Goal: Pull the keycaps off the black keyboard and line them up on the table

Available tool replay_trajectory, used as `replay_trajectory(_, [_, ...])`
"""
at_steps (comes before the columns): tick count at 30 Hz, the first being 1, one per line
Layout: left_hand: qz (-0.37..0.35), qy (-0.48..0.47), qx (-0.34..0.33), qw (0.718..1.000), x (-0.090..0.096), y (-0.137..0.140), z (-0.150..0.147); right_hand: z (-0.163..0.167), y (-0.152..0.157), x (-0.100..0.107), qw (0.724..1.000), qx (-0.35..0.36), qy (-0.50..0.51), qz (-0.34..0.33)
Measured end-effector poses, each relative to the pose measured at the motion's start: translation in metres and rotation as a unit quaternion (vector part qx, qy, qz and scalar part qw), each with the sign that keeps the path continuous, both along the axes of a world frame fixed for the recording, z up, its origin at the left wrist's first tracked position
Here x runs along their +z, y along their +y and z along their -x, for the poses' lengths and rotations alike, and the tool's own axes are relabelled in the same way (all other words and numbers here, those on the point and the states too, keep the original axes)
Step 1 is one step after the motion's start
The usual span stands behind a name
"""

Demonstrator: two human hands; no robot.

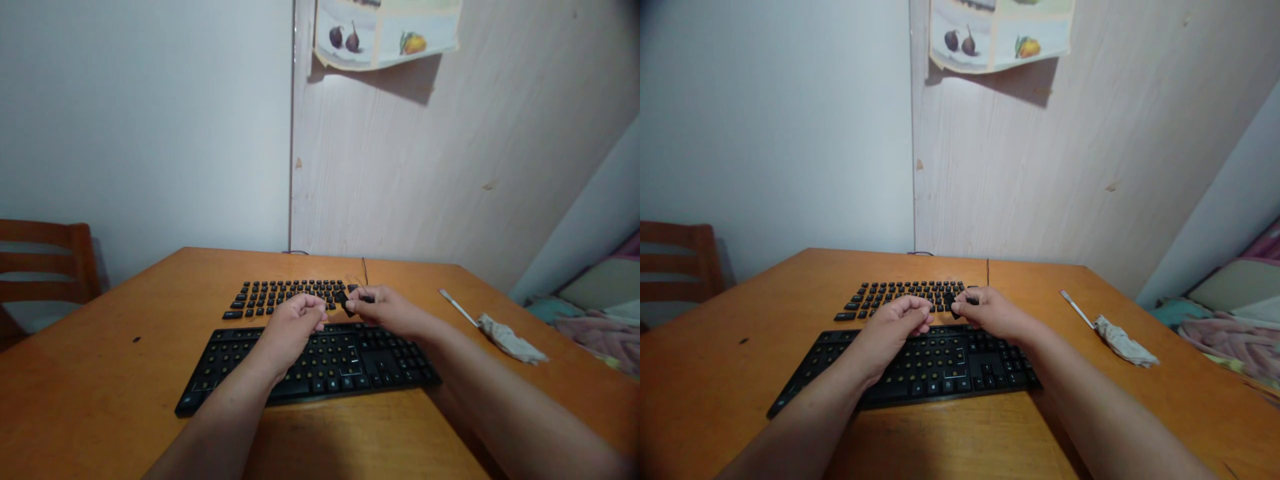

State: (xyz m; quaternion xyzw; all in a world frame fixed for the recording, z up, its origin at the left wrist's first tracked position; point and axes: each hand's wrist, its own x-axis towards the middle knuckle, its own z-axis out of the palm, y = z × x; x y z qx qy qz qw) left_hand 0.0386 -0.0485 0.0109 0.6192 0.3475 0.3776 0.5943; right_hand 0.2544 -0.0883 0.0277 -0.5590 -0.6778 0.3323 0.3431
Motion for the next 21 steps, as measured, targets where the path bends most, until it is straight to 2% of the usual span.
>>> replay_trajectory(8, [0.013,-0.029,-0.055,0.998,0.003,-0.006,-0.001,0.026,-0.025,-0.004,0.994,0.042,0.080,0.060])
replay_trajectory(15, [0.025,-0.055,0.032,0.998,0.002,-0.002,-0.002,0.032,-0.029,-0.010,0.992,0.016,0.108,0.060])
replay_trajectory(21, [0.014,-0.050,0.046,0.998,0.000,-0.001,-0.002,0.037,-0.029,-0.012,0.989,-0.007,0.132,0.062])
